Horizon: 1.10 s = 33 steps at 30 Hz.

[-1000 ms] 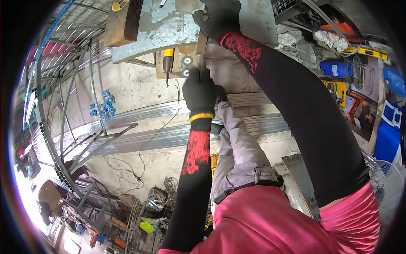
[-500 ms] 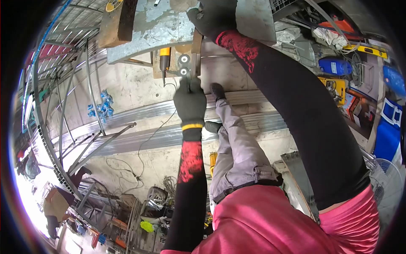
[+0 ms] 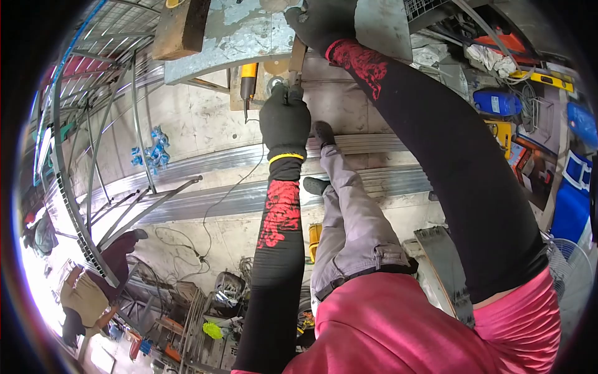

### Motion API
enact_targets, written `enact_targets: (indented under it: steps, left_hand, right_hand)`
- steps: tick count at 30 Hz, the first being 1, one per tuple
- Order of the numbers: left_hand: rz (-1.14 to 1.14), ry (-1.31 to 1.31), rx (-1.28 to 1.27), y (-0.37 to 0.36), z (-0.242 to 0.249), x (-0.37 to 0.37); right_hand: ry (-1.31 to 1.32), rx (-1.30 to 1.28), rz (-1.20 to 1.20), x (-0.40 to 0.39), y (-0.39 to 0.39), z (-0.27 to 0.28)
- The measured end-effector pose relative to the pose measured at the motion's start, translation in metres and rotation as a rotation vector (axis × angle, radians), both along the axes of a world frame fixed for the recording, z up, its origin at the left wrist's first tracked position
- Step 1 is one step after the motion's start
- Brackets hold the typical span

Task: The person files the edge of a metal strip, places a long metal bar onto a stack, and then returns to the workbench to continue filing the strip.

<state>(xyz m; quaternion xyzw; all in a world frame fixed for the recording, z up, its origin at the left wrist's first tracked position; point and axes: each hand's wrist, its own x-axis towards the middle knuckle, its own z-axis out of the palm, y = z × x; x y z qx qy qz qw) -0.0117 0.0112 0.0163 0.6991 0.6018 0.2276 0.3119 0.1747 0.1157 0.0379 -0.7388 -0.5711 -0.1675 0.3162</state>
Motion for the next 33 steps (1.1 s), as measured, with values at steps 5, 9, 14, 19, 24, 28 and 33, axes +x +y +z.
enact_targets:
  steps: [5,9,14,19,24,28,33]
  left_hand:
    - [0.128,-0.121,0.008,-0.051,-0.014,-0.015]
    - [0.02,0.11,0.131,0.011,0.008,-0.005]
    - [0.088,0.287,0.157,-0.004,0.037,0.001]
    - [0.124,0.199,0.195,-0.018,0.012,-0.008]
    - [0.124,-0.046,-0.082,-0.049,0.006,-0.006]
    - [0.134,0.011,-0.008,-0.046,0.003,-0.005]
    - [0.061,0.066,0.092,-0.004,0.009,0.009]
  right_hand:
    - [0.039,-0.062,0.009,0.005,-0.001,0.008]
    - [0.148,-0.013,0.087,0.0,-0.007,0.006]
    - [0.209,0.018,0.137,0.016,-0.003,-0.012]
    - [0.041,0.047,-0.044,0.0,-0.005,-0.003]
    - [0.051,-0.144,-0.003,-0.003,-0.006,-0.001]
    - [0.059,-0.153,-0.016,0.001,-0.005,0.011]
    - [0.004,-0.111,-0.044,-0.002,-0.004,0.002]
